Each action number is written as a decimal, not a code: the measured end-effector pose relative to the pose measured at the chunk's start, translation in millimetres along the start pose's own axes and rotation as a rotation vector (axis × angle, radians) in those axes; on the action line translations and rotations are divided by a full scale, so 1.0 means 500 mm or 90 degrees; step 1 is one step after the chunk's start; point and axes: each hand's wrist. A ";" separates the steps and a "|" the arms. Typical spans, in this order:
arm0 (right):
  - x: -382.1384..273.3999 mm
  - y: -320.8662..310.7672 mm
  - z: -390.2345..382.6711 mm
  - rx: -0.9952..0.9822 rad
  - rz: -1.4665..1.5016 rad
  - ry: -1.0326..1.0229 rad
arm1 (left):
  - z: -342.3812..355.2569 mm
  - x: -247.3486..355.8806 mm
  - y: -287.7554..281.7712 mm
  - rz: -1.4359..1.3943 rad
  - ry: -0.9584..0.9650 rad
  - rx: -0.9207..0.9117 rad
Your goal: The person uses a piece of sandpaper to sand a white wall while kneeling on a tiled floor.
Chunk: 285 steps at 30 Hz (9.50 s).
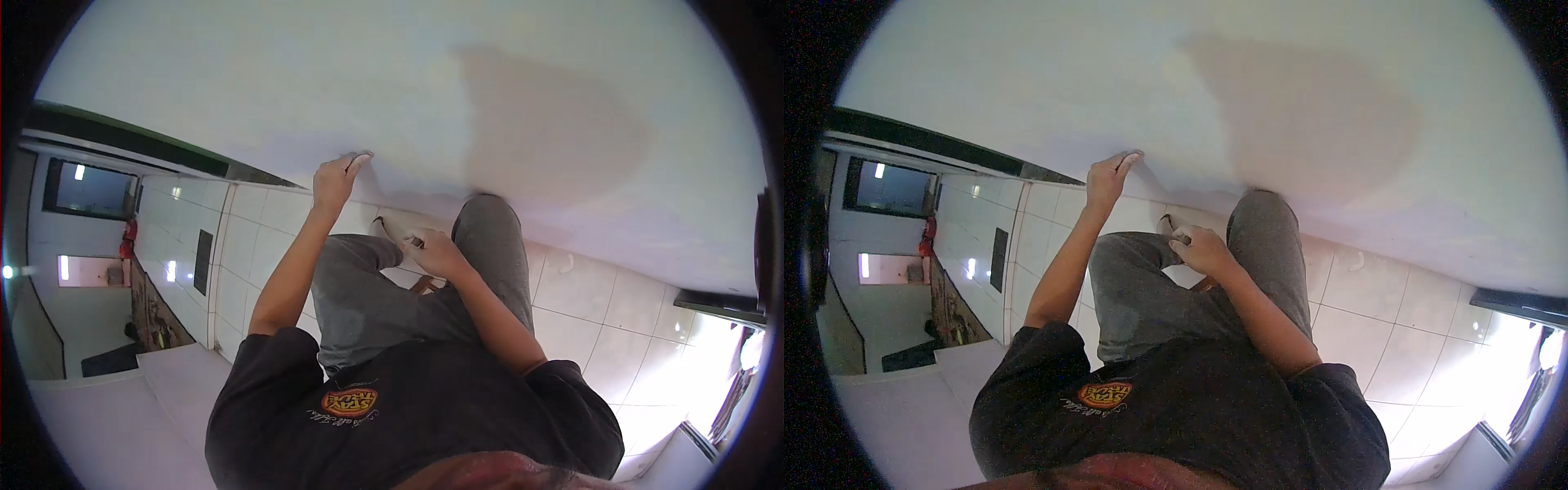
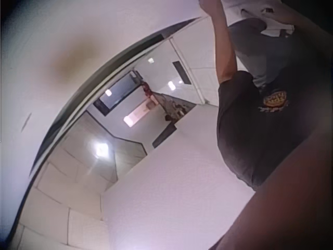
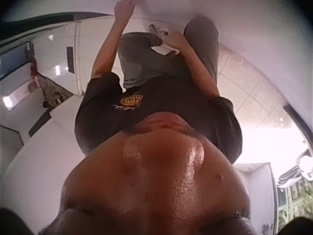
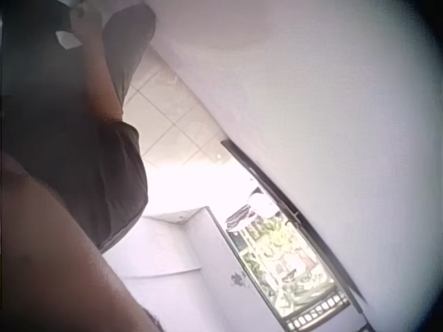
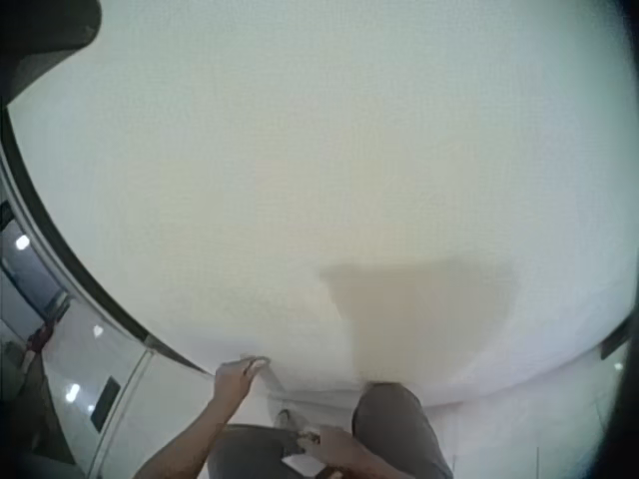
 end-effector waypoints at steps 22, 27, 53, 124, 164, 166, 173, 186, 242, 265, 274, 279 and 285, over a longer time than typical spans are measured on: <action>-0.003 0.000 -0.003 -0.052 -0.044 0.017 | 0.071 0.066 -0.088 0.009 0.039 0.059; 0.003 0.006 0.000 -0.043 -0.024 0.001 | 0.005 0.010 -0.003 0.064 -0.011 -0.021; 0.006 0.010 0.001 -0.039 -0.054 -0.012 | 0.032 0.023 -0.030 0.081 0.022 0.080; 0.072 0.060 0.062 0.141 0.137 -0.126 | -0.281 0.110 0.177 -0.798 -0.235 -0.251; -0.211 -0.045 0.230 0.574 -0.919 -0.293 | -0.221 -0.268 0.303 -0.496 -0.366 -0.367; -0.273 -0.060 0.213 0.614 -0.837 -0.243 | -0.224 -0.269 0.299 -0.510 -0.410 -0.388; -0.143 -0.034 0.225 0.495 -0.938 -0.234 | -0.204 -0.264 0.312 -0.487 -0.406 -0.365; -0.130 -0.026 0.251 0.477 -0.905 -0.261 | -0.208 -0.268 0.323 -0.469 -0.372 -0.419; -0.216 -0.029 0.232 0.593 -0.796 -0.198 | -0.208 -0.272 0.304 -0.453 -0.406 -0.473; -0.079 -0.022 0.268 0.444 -0.962 -0.290 | -0.206 -0.264 0.299 -0.426 -0.360 -0.414; -0.327 -0.010 0.255 0.585 -0.745 -0.201 | -0.290 -0.348 0.470 -0.335 -0.263 -0.353; -0.099 -0.031 0.257 0.413 -0.959 -0.184 | -0.189 -0.263 0.287 -0.432 -0.361 -0.433; -0.268 -0.025 0.235 0.515 -0.752 -0.211 | -0.233 -0.279 0.307 -0.378 -0.259 -0.357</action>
Point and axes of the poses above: each hand's wrist, its own z-axis towards the middle knuckle, its own y-axis out of the palm, x = y × z, and after that the axes turned 4 degrees about -x, right-handed
